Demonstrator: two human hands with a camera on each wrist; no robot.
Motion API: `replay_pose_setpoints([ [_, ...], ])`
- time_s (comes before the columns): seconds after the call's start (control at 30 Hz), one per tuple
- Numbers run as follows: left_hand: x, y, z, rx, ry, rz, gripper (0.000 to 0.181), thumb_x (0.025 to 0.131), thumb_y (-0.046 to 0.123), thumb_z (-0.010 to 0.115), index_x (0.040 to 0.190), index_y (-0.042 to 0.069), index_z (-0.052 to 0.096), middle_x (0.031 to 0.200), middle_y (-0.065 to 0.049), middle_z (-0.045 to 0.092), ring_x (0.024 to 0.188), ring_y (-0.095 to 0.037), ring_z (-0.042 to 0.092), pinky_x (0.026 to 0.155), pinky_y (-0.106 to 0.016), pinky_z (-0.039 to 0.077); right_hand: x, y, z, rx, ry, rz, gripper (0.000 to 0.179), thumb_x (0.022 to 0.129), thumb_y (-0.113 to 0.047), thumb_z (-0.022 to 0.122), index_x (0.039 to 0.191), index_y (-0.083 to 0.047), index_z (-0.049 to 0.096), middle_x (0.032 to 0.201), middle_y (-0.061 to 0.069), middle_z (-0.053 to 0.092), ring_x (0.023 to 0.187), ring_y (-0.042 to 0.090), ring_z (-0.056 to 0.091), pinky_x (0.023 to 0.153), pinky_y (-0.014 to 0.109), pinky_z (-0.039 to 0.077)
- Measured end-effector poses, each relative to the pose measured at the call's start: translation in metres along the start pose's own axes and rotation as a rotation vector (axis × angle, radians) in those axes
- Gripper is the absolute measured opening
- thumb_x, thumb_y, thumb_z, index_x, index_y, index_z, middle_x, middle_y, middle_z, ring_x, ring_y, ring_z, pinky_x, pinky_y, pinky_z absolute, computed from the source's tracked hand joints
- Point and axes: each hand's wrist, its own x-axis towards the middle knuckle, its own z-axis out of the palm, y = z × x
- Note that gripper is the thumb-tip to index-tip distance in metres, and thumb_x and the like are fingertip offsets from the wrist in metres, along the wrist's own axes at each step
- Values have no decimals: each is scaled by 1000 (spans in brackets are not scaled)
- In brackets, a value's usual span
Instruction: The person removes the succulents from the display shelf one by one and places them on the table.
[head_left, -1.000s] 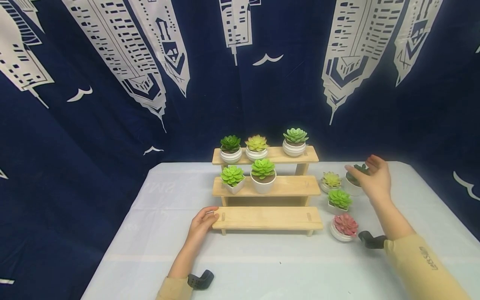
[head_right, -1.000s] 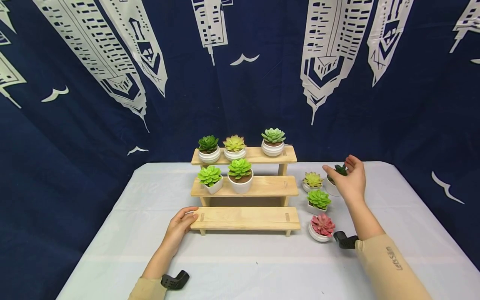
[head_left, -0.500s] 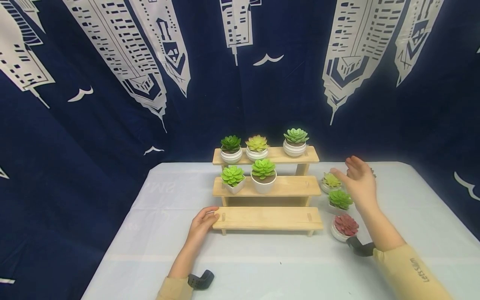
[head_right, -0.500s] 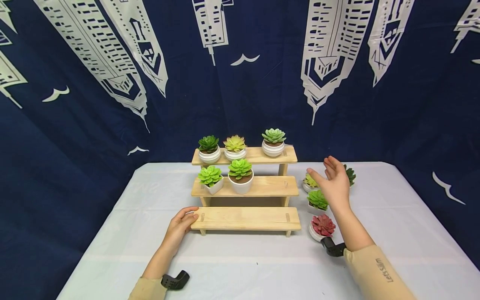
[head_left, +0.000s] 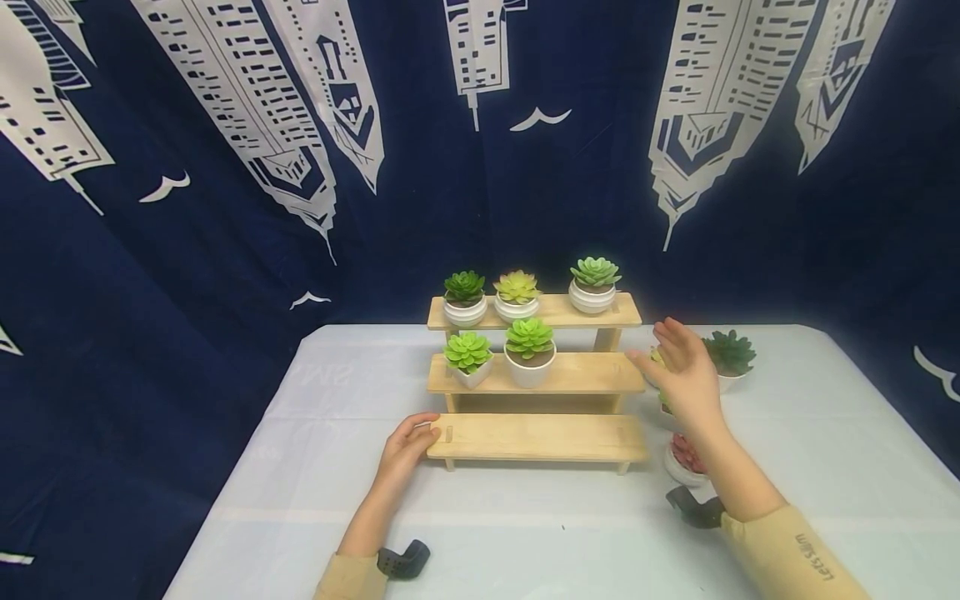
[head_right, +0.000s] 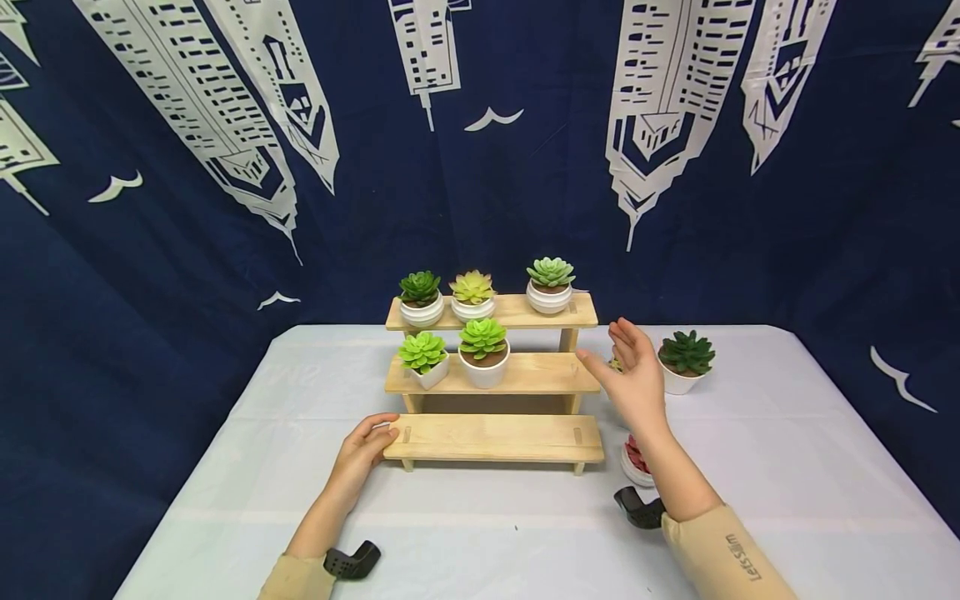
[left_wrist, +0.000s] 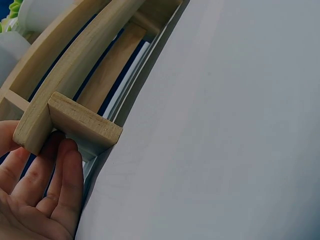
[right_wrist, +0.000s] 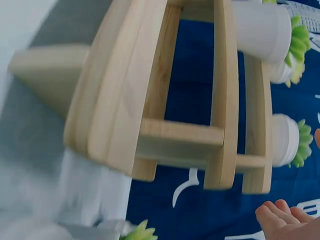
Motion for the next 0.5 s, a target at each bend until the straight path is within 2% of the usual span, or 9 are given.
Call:
replay_pose_setpoints([
  [0.2,0,-1,0,-6,2,13,34,91,13,59,123,2,54,112,-15,64,94,-17,62,81,-28,48,-7,-2,15,53,-32,-40,80,85,-21,71,145,-1,23,144,19,36,134,31,32,102,20,33],
  [0.4,1,-2,0,-4,6,18,33,91,13,59,122,1,55,110,-15,64,93,-17,62,80,-28,48,-13,-4,31,106,-80,-55,76,84,-11,71,143,2,26,142,20,37,133,31,34,106,35,30],
  [0.5,1,-2,0,-6,8,7,34,90,13,60,122,2,55,110,-14,64,94,-17,62,80,-28,48,-15,-5,39,117,-110,-57,75,83,-9,72,142,3,27,142,20,38,132,30,35,107,37,29],
])
